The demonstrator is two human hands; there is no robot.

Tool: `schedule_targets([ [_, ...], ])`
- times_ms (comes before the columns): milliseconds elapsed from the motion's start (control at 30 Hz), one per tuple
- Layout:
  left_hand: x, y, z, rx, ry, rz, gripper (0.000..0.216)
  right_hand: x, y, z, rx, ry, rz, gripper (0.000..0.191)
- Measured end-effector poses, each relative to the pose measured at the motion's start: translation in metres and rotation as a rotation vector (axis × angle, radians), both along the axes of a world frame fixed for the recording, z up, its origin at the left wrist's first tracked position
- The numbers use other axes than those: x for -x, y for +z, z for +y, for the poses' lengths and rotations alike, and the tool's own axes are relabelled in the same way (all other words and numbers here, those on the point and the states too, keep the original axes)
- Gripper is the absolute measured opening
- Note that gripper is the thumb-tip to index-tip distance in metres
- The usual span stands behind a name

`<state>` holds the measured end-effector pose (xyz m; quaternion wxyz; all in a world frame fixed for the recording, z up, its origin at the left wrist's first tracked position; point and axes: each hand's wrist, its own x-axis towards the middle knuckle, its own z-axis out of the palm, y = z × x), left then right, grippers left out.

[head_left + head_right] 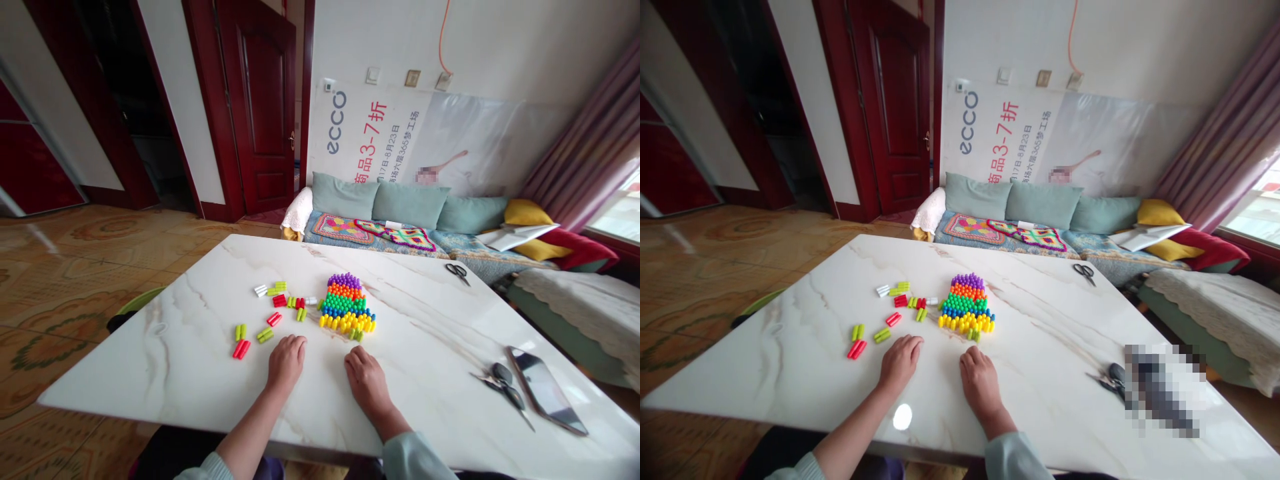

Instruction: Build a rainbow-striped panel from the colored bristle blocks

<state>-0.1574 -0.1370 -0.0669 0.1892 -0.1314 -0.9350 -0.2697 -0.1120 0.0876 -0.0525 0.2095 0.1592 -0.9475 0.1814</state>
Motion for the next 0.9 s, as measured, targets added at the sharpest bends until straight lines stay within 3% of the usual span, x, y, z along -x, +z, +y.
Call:
schedule_targets([
  [100,-0.001,0.001,-0.001,-0.116,-0.029,-0.005,0.028,-0.001,0.001,-0.005,0.022,0.0,-0.055,0.024],
  [200,-0.001,0.003,0.0,-0.196,-0.005,-0.024,0.029,-0.005,-0.003,-0.019,0.144,-0.029,-0.116,0.016],
  [333,-0.005,0.007,0.013,-0.552,0.079,-0.173,0.033,-0.013,-0.011,-0.052,0.288,-0.011,-0.159,0.04],
  [400,-0.008,0.009,0.022,-0.626,0.11,-0.201,0.034,-0.016,-0.011,-0.064,0.323,0.007,-0.157,0.045],
  [667,-0.012,0.006,0.027,-0.509,0.081,-0.157,0.035,-0.019,0.002,-0.067,0.348,0.078,-0.197,0.033],
  [900,-0.01,0.0,0.028,-0.437,0.01,-0.18,0.034,-0.018,0.0,-0.069,0.397,0.051,-0.253,0.021],
])
